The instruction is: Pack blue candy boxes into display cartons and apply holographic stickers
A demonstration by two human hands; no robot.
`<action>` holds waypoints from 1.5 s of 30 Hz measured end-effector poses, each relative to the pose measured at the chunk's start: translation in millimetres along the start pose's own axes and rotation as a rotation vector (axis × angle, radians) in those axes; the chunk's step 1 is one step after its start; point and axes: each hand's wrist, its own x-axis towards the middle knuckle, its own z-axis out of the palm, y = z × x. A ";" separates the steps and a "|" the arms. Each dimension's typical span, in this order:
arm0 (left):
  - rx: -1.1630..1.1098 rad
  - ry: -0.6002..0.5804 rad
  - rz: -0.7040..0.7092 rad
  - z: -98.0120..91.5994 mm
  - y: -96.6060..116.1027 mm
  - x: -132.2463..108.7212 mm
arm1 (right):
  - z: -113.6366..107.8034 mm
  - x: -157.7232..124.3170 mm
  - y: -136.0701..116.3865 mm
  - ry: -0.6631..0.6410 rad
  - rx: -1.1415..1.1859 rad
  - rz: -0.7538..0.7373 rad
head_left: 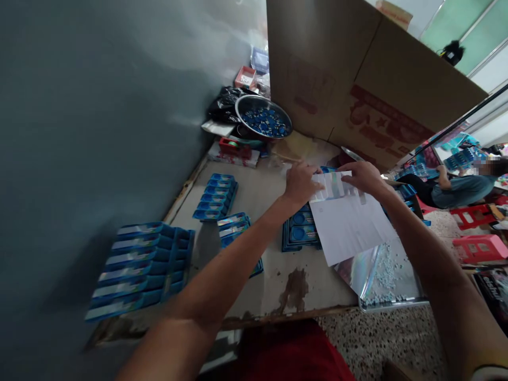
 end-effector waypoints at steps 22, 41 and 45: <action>-0.061 0.023 -0.017 5.1 -7.9 4.7 | 18.5 -17.2 -58.2 -0.104 -0.373 -0.031; -0.226 0.203 -0.018 -27.0 7.2 -26.0 | -51.8 -129.1 -105.2 0.000 0.896 0.062; -0.625 0.262 -0.314 -64.2 -5.3 -109.8 | -14.3 -150.9 -141.3 -0.159 1.172 0.162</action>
